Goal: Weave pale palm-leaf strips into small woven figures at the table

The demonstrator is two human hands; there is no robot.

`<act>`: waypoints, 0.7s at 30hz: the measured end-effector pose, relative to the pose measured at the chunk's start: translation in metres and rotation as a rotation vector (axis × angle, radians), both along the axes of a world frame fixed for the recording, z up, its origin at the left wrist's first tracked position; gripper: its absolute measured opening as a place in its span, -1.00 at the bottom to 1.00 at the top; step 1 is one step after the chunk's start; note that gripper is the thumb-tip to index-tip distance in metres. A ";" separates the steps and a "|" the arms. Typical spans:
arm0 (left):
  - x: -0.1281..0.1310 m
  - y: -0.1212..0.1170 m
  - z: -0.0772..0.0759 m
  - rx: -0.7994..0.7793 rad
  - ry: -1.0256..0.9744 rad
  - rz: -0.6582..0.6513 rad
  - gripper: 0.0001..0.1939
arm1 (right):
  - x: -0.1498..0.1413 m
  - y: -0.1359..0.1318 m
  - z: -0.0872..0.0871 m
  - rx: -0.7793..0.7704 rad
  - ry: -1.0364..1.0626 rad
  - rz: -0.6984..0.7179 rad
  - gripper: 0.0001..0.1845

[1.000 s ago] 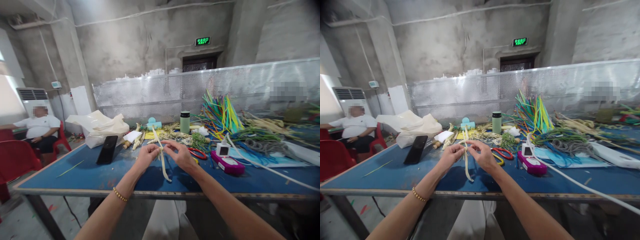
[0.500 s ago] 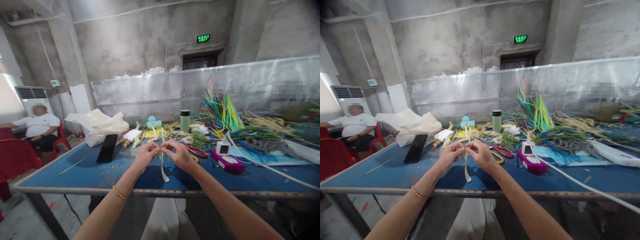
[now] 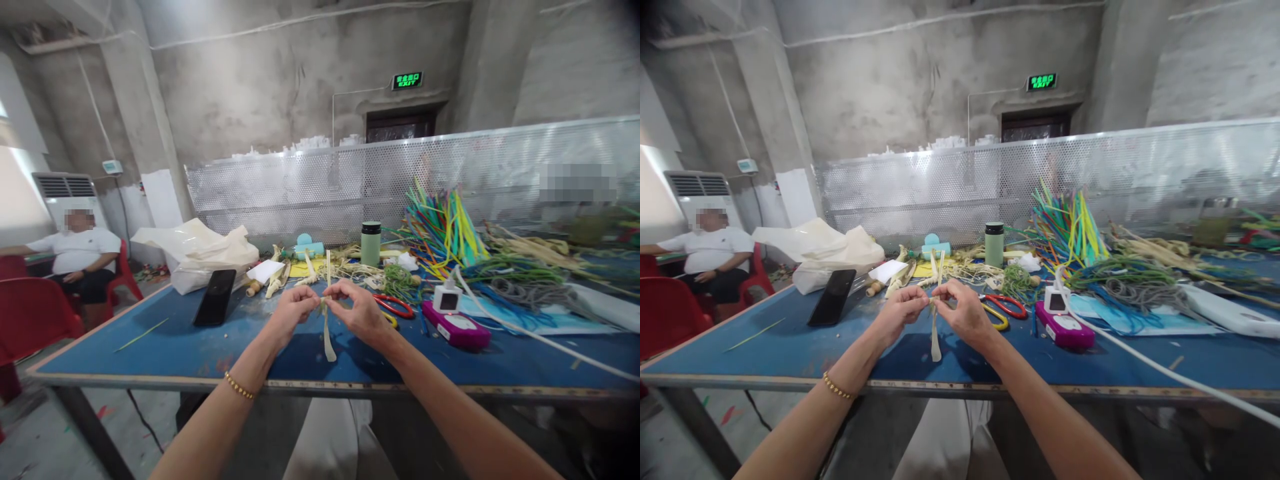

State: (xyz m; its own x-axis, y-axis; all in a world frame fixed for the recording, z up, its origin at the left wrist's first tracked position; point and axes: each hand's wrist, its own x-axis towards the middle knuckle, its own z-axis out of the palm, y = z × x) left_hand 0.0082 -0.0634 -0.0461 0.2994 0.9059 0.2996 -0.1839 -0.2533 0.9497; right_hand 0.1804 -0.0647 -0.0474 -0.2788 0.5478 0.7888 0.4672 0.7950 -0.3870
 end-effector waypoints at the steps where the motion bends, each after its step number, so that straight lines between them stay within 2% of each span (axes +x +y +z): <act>1: 0.000 0.001 0.000 0.001 0.002 0.001 -0.70 | 0.000 0.000 0.000 0.002 0.003 -0.004 -0.91; 6: 0.000 0.004 -0.004 0.035 0.061 0.005 -0.73 | 0.001 -0.001 0.001 -0.008 0.021 0.013 -0.92; 11: 0.004 0.002 -0.007 0.134 0.187 0.123 -0.72 | 0.001 -0.001 0.002 -0.006 0.014 0.002 -0.92; 15: 0.005 -0.003 -0.006 0.112 0.131 0.011 -0.58 | 0.000 -0.001 0.001 -0.016 0.003 0.000 -0.91; 18: 0.003 -0.003 -0.006 0.111 0.113 -0.058 -0.62 | -0.001 -0.003 0.002 -0.022 0.026 -0.005 -0.93; 21: 0.003 0.000 -0.007 0.071 0.048 -0.069 -0.65 | -0.001 -0.004 0.003 -0.046 0.055 0.001 -0.94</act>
